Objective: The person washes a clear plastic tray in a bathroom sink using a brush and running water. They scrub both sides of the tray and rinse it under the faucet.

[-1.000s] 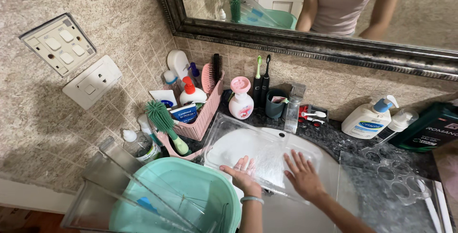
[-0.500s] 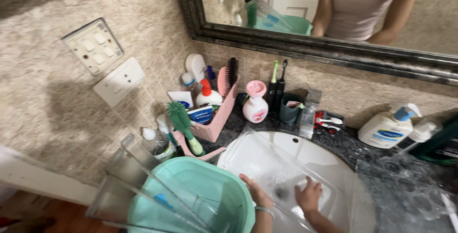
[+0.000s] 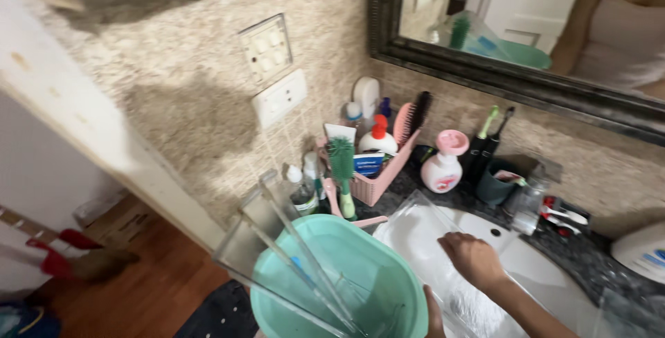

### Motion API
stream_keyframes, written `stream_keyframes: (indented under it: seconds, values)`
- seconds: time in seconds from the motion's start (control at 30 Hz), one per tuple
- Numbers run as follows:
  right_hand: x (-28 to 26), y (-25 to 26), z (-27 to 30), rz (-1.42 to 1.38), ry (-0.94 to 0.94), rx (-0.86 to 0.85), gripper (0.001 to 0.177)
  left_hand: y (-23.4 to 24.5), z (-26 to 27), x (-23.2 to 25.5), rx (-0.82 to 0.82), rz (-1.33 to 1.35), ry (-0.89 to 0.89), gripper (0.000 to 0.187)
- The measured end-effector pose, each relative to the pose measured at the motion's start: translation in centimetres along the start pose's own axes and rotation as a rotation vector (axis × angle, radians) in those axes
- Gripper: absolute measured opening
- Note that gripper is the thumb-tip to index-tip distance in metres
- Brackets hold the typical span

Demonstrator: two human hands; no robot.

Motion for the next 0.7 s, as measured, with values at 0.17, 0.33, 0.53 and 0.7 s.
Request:
stream_keyframes:
  seconds: [0.17,0.33,0.53,0.7]
  values:
    - [-2.7,0.4,-2.6,0.29,0.284,-0.576,0.055,-0.4,1.4,0.0,-0.043,-0.03,-0.013,0.088]
    - [-4.1,5.3,-7.2,-0.021,0.12,-0.093,0.046,-0.9,3.0,-0.1,-0.084,-0.048,-0.014,0.085]
    - [-4.6,9.2,-10.4,0.198,0.257,-0.658,0.042,-1.7,4.2,0.1,-0.123,-0.058,-0.018,0.082]
    - [-10.8,16.1,-12.9,-0.009,0.365,-0.128,0.034,-2.4,4.2,0.6,-0.144,-0.055,-0.015,0.081]
Point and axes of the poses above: each hand's wrist, its own z-axis away from the middle knuckle, its own y-axis out of the back of the hand, x = y × z, the point moved 2 cm from there along -z, towards the middle knuckle, and after that the axes turned 8 degrees about -y, right-handed, at the moved point
